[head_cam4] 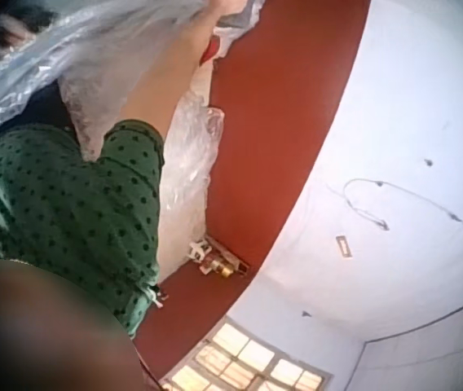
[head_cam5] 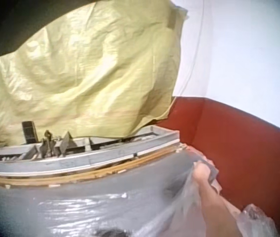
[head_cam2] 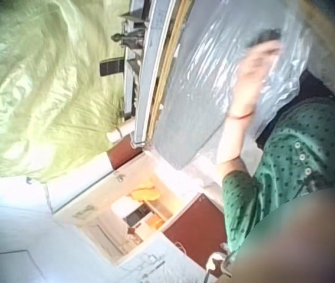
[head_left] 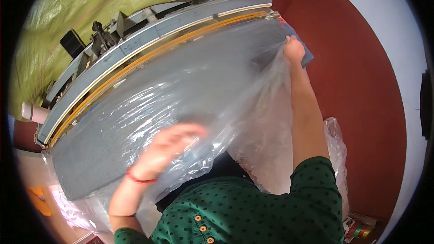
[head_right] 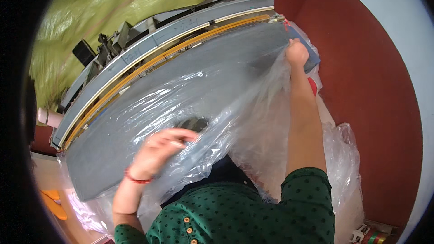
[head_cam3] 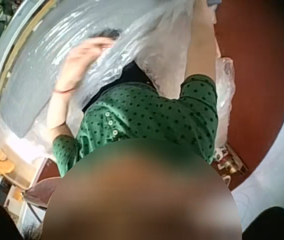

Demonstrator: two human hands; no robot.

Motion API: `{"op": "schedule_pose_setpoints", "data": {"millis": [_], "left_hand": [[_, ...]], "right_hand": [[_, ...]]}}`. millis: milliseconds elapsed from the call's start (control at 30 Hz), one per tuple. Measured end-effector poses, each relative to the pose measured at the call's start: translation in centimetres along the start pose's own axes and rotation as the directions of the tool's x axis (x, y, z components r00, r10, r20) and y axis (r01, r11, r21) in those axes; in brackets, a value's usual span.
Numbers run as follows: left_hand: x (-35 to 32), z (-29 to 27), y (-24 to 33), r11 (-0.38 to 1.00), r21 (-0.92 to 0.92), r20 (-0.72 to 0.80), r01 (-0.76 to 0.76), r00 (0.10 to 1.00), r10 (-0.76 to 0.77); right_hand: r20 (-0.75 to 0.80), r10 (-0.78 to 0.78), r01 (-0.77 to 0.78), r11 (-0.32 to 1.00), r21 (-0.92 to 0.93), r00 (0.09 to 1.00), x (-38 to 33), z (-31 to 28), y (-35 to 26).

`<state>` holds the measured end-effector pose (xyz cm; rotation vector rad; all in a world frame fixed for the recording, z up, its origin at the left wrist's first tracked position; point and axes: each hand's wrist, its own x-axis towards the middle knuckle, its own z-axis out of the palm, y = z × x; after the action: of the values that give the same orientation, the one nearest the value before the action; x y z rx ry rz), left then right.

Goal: The person seals the edges of large plastic sheets by placing them into a heat-sealing machine and manually adjusting them.

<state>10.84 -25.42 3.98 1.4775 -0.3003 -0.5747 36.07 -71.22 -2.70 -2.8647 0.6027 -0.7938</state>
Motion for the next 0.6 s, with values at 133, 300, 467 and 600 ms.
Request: {"op": "schedule_pose_setpoints", "data": {"millis": [133,300,467,600], "left_hand": [[8.6,10.8,-2.5,0.985,0.174,0.124,-0.015,0.992,-0.006],[11.0,13.5,-2.4,0.926,-0.291,0.429,0.241,0.898,-0.098],[1.3,8.9,1.8,0.949,-0.302,0.652,-0.09,0.707,0.275],[-9.7,1.7,4.2,0.901,-0.277,0.313,-0.334,0.855,0.413]], "right_hand": [[-0.04,-0.014,0.015,1.0,0.023,0.999,0.0,0.6,0.3],[-0.054,-0.043,0.044,0.999,0.025,0.998,0.0,0.8,0.4],[-0.015,-0.019,0.019,1.0,-0.009,1.0,-0.1,0.2,0.3],[0.034,-0.022,0.022,1.0,-0.004,0.999,-0.3,-0.1,0.3]]}}
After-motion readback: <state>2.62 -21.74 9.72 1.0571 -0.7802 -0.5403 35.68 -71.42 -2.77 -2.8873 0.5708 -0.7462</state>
